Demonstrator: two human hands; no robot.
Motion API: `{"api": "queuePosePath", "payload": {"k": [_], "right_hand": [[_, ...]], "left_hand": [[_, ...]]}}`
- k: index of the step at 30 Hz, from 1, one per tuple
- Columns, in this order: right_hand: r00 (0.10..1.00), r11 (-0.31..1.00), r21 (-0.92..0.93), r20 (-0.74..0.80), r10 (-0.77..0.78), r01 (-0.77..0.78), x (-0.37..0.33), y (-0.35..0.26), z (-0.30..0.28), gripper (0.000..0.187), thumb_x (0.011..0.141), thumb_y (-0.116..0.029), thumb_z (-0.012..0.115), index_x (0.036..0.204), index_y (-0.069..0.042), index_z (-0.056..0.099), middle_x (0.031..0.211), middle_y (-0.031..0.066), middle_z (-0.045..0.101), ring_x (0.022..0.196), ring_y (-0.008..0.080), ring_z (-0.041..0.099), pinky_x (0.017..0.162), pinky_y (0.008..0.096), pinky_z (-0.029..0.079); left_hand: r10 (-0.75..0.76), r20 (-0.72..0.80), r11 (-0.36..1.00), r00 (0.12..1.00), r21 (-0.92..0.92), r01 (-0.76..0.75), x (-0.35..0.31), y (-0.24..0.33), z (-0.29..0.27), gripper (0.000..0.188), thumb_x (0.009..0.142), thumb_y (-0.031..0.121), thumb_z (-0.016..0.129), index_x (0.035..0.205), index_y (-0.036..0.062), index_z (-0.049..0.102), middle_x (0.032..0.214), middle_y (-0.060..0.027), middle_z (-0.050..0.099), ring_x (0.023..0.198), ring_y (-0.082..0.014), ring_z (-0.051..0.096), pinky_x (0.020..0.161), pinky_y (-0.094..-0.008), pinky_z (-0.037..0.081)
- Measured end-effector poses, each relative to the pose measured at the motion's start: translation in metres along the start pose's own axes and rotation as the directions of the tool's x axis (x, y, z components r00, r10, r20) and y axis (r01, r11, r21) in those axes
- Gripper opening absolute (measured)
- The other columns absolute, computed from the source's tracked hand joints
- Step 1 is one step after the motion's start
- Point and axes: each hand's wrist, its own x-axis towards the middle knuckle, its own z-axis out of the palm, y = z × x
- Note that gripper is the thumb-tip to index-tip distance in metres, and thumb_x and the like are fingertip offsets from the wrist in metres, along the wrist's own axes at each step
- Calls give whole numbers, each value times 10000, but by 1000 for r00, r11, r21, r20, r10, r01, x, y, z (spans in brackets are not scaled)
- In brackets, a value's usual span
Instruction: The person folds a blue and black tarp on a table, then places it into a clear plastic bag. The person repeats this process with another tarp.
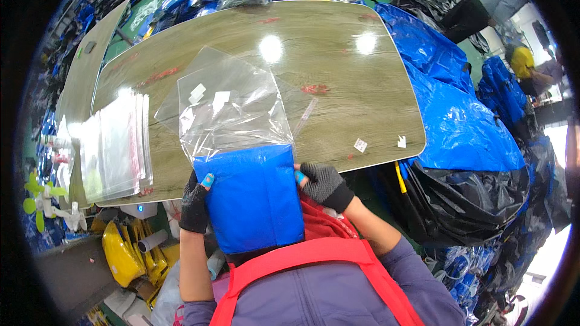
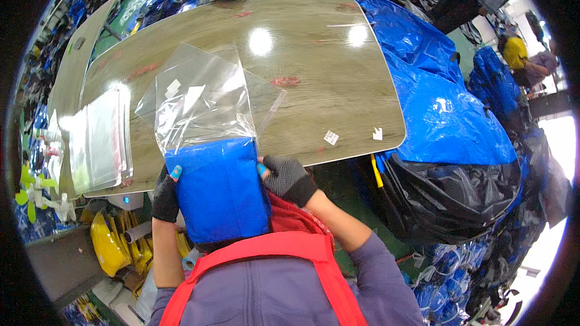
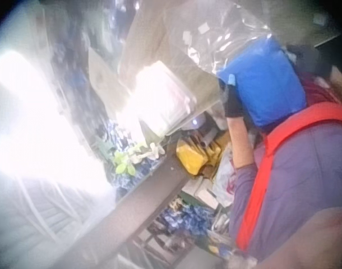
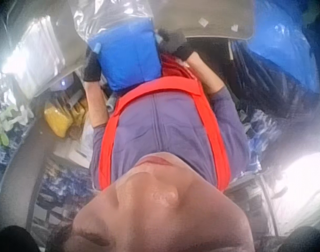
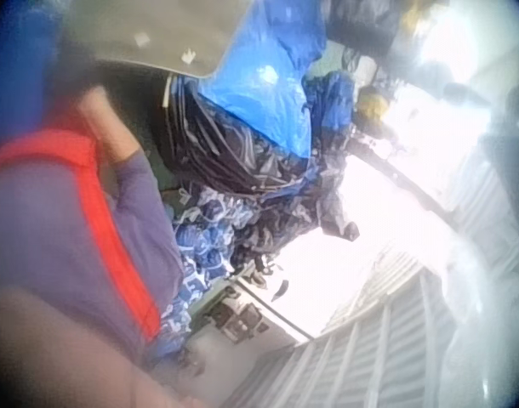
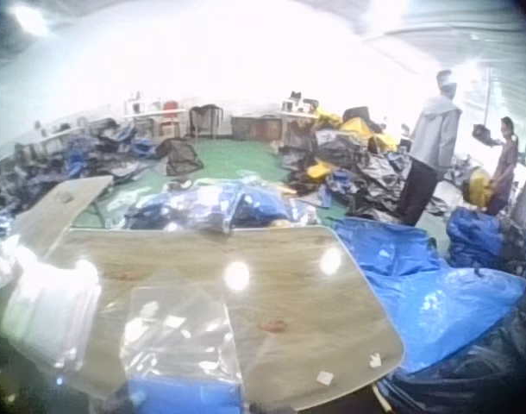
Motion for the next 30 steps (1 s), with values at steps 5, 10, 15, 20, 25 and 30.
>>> {"api": "queuePosePath", "payload": {"k": [5, 10, 15, 20, 25, 30], "right_hand": [[973, 813, 540, 55, 224, -218, 47, 26, 5, 541, 835, -484, 660, 1023, 20, 606, 849, 167, 645, 744, 218, 620, 707, 341, 509], [888, 897, 438, -434, 155, 58, 32, 1, 46, 424, 818, -342, 741, 1081, -34, 618, 919, 111, 652, 804, 163, 612, 737, 284, 502], [938, 893, 389, -163, 307, -225, -26, -31, 38, 396, 862, -317, 698, 1100, -14, 604, 963, 137, 664, 893, 157, 622, 812, 310, 501], [914, 714, 700, -293, 281, 5, -18, 18, 25, 343, 932, -284, 608, 1150, -19, 611, 1035, 150, 669, 967, 194, 621, 900, 352, 472], [916, 786, -596, -388, -106, -162, 22, 66, 18, 695, 890, -410, 608, 1417, -34, 354, 1260, 211, 551, 1160, 289, 544, 1077, 400, 335], [982, 950, 266, -41, 183, -165, -37, 27, 8, 981, 731, -576, 702, 1444, -34, 302, 1445, 207, 370, 1297, 313, 417, 1106, 397, 296]], "left_hand": [[26, 16, 998, 1000, 53, -27, -2, 4, 18, 542, 857, 274, 683, 1319, 52, 507, 1206, -122, 594, 1062, -239, 585, 900, -364, 490], [52, -21, 998, 998, 30, -51, -12, -7, 11, 539, 838, 241, 720, 1301, 65, 508, 1146, -102, 612, 990, -194, 596, 848, -331, 506], [-9, -108, 995, 994, 94, 19, -23, -24, 2, 588, 834, 278, 731, 1326, 75, 482, 1149, -106, 612, 986, -202, 599, 854, -344, 506], [-34, 9, 999, 999, 36, 34, -35, -26, 13, 624, 856, 352, 680, 1362, 62, 456, 1230, -120, 578, 1033, -252, 593, 878, -395, 505], [128, 182, 980, 975, 125, -152, -25, -15, 65, 595, 912, 340, 605, 1398, 60, 405, 1262, -142, 559, 1095, -265, 575, 927, -404, 498], [224, 237, 924, 945, 255, -283, -5, 0, 99, 595, 911, 344, 606, 1394, 58, 409, 1264, -141, 558, 1097, -262, 573, 930, -400, 495]]}}
